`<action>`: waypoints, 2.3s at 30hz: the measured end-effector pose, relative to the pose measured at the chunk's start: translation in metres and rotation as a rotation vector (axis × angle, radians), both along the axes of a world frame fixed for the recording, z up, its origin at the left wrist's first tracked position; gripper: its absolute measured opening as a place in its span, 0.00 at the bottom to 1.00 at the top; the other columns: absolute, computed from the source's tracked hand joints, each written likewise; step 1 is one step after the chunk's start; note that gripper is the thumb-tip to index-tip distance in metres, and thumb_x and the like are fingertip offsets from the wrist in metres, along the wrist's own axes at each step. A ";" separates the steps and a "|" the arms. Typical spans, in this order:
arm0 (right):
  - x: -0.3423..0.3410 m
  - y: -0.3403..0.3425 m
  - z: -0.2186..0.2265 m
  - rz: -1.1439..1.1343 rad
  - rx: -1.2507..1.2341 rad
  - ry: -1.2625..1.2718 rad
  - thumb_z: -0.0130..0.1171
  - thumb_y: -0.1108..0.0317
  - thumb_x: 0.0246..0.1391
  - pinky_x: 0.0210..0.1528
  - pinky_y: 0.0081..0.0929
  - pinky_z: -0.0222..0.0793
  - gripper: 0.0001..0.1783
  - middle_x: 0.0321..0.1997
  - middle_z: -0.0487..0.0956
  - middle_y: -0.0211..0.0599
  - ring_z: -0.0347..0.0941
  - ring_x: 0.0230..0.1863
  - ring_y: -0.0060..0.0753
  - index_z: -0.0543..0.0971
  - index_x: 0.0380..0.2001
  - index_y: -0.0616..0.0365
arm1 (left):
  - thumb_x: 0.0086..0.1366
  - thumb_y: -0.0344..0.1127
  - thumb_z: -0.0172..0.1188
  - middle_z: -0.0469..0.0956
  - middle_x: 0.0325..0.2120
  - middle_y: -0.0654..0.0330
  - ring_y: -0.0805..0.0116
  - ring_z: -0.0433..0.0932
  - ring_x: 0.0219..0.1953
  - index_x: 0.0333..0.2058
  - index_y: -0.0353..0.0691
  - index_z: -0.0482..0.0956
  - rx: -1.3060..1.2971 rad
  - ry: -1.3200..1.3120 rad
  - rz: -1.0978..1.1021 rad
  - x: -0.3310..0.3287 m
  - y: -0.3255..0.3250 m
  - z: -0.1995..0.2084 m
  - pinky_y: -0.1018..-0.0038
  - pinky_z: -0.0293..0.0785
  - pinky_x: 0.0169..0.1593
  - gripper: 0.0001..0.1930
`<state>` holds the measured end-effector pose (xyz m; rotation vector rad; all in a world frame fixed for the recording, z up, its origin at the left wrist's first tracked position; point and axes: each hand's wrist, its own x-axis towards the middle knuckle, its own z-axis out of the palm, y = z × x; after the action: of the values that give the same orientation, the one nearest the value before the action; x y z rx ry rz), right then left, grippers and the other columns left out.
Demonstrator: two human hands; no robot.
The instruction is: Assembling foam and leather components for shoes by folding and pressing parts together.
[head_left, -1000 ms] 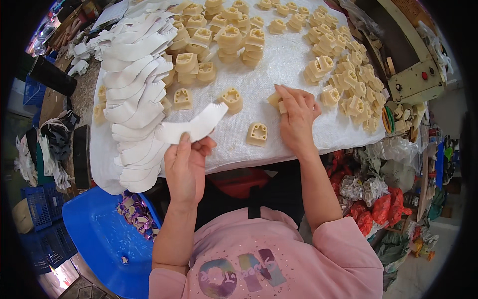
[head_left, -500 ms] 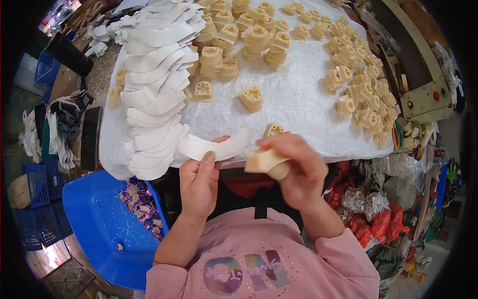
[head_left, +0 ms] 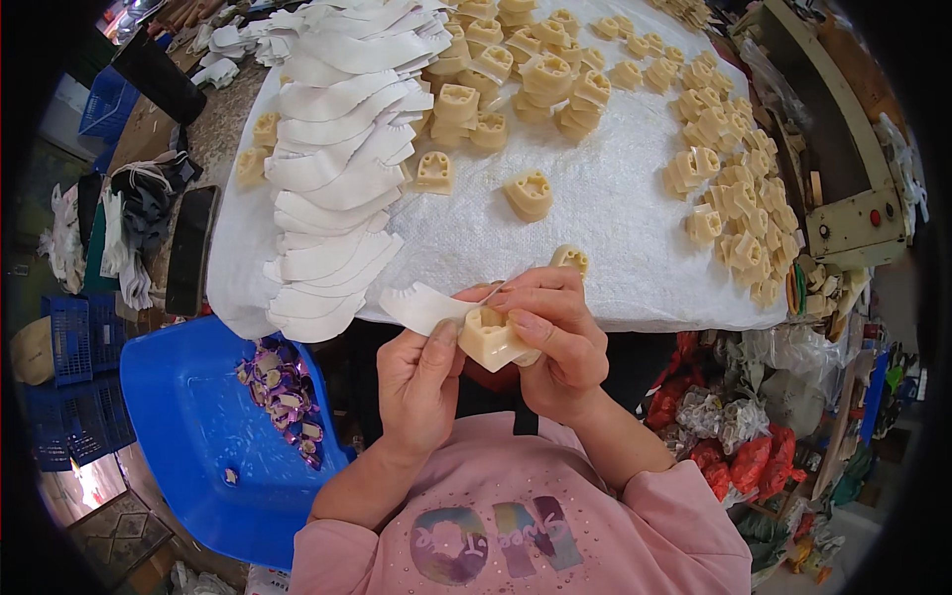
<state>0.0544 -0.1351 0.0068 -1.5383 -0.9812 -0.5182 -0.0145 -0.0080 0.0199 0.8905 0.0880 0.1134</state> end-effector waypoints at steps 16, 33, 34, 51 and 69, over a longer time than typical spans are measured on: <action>0.008 0.001 -0.009 -0.212 -0.072 -0.135 0.61 0.81 0.36 0.36 0.33 0.57 0.24 0.39 0.77 0.34 0.63 0.33 0.37 0.73 0.42 0.53 | 0.69 0.32 0.42 0.76 0.44 0.51 0.72 0.74 0.44 0.48 0.23 0.70 0.613 -0.132 0.183 0.008 0.004 -0.001 0.76 0.68 0.49 0.17; 0.005 -0.012 0.020 -0.180 -0.658 -0.053 0.58 0.77 0.27 0.38 0.39 0.45 0.17 0.29 0.64 0.32 0.60 0.34 0.37 0.72 0.29 0.55 | 0.59 0.23 0.54 0.77 0.30 0.49 0.60 0.76 0.31 0.40 0.28 0.76 1.197 -0.231 0.344 0.011 0.002 -0.009 0.75 0.71 0.35 0.10; 0.006 -0.012 0.018 -0.182 -0.657 -0.052 0.58 0.77 0.27 0.38 0.39 0.45 0.17 0.29 0.64 0.32 0.60 0.34 0.37 0.72 0.29 0.55 | 0.59 0.23 0.54 0.77 0.31 0.49 0.60 0.76 0.32 0.40 0.28 0.76 1.263 -0.274 0.372 0.011 0.001 -0.009 0.73 0.71 0.36 0.10; 0.011 -0.023 0.011 0.165 -0.458 0.155 0.62 0.76 0.41 0.38 0.35 0.53 0.15 0.27 0.69 0.33 0.63 0.28 0.35 0.72 0.35 0.56 | 0.54 0.35 0.65 0.70 0.25 0.64 0.64 0.63 0.31 0.28 0.41 0.79 1.243 -0.494 0.347 0.023 0.013 -0.017 0.72 0.59 0.35 0.07; -0.004 -0.009 0.030 -0.093 -0.380 0.064 0.65 0.67 0.44 0.47 0.34 0.59 0.13 0.43 0.74 0.38 0.70 0.35 0.34 0.75 0.33 0.58 | 0.41 0.16 0.65 0.65 0.31 0.62 0.66 0.65 0.33 0.28 0.44 0.82 0.936 -0.291 0.455 0.012 0.033 -0.025 0.75 0.64 0.35 0.16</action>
<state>0.0505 -0.1445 0.0369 -1.9350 -1.0011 -0.3566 -0.0021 0.0250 -0.0056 1.7646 -0.0456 0.7509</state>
